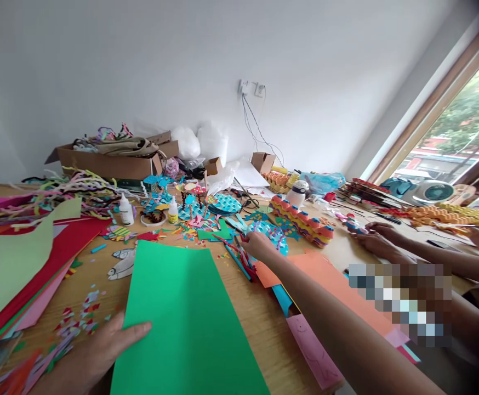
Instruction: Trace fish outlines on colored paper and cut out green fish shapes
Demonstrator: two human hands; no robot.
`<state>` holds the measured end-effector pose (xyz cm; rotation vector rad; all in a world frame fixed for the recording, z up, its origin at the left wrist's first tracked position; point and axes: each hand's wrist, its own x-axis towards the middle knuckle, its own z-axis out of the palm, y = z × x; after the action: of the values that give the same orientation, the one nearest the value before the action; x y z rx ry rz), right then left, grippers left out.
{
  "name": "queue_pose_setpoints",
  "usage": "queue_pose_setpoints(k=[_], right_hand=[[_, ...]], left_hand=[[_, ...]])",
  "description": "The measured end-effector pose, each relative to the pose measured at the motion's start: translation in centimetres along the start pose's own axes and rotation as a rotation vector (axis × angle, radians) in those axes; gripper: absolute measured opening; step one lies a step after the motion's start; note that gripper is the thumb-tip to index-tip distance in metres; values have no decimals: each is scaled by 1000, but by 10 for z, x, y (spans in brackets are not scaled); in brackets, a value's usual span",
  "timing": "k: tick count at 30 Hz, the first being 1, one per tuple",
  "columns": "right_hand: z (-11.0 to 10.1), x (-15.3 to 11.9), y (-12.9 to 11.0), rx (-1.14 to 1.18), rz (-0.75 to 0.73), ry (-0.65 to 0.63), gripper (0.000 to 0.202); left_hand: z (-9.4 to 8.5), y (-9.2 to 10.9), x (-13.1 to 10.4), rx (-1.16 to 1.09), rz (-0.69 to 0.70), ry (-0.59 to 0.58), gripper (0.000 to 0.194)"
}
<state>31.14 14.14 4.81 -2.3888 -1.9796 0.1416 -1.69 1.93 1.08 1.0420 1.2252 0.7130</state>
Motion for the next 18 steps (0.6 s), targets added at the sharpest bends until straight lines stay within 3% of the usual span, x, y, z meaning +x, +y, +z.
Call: queue_pose_setpoints(k=[4, 8, 13, 18], right_hand=[[6, 11, -8, -49, 17, -69, 26], [8, 13, -13, -68, 8, -97, 29], [0, -3, -22, -40, -61, -38, 26], [-3, -27, -33, 70, -210, -66, 18]], left_hand=[[-5, -6, 8, 108, 39, 95, 32], [1, 4, 4, 95, 0, 36, 44], [15, 21, -10, -31, -30, -71, 58], [18, 30, -17, -72, -35, 9, 60]])
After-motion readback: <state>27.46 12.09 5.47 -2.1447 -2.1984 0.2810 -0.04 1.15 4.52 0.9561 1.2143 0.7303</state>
